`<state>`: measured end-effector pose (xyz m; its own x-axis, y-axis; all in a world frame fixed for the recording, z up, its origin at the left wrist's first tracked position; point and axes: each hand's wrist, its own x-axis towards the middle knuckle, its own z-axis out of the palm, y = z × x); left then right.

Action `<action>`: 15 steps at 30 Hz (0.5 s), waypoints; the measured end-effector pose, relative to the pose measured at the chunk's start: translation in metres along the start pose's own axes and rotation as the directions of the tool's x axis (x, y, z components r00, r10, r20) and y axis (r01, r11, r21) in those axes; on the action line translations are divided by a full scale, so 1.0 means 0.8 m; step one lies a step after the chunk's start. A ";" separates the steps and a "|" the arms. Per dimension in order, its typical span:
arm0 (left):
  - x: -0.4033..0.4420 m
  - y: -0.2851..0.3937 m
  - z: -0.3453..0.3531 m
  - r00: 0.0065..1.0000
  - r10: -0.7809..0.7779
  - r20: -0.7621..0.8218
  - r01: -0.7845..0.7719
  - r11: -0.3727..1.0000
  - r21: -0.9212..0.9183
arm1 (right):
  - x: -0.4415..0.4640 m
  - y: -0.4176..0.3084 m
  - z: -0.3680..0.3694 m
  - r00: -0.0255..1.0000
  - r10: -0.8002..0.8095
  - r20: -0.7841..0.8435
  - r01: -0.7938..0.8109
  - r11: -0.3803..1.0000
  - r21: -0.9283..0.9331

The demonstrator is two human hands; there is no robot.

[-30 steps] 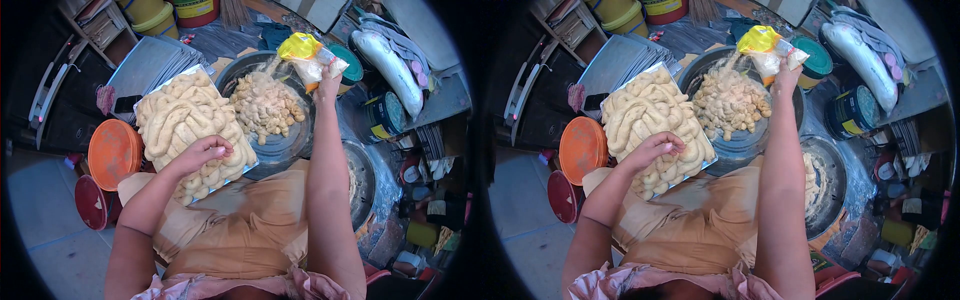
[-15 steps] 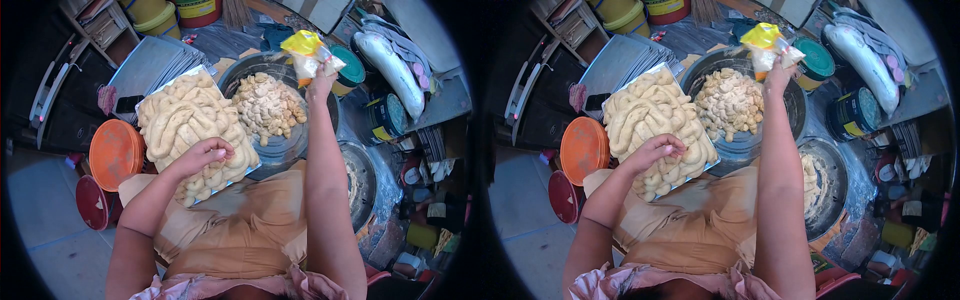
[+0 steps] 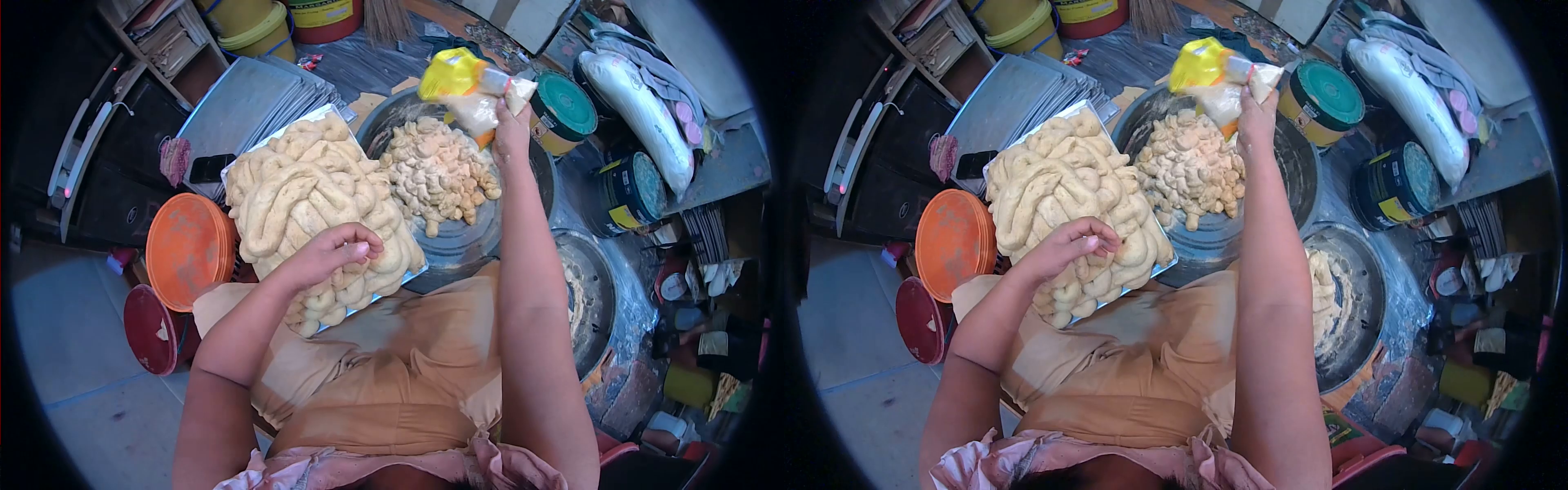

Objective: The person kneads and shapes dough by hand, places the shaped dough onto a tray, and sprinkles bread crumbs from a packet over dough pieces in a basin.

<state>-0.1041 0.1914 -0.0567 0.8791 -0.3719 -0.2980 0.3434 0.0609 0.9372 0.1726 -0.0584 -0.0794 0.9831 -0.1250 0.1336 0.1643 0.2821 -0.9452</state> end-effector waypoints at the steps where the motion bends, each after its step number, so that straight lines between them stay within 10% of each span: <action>1: 0.000 0.001 0.000 1.000 0.000 0.004 0.000 1.000 -0.003 | 0.004 0.006 -0.010 0.997 0.054 0.057 -0.053 0.998 -0.021; 6: 0.000 0.001 0.001 1.000 0.002 0.005 -0.002 1.000 -0.010 | 0.004 -0.005 -0.045 0.965 0.202 0.165 -0.148 0.945 -0.292; 15: -0.002 0.000 0.006 1.000 -0.007 -0.008 0.007 1.000 0.023 | 0.025 -0.041 -0.140 0.987 -0.018 -0.162 -0.033 0.953 -0.302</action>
<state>-0.1067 0.1877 -0.0557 0.8791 -0.3653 -0.3061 0.3420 0.0364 0.9390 0.1780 -0.1769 -0.0795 0.9540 -0.2828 0.1001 0.1002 -0.0140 -0.9949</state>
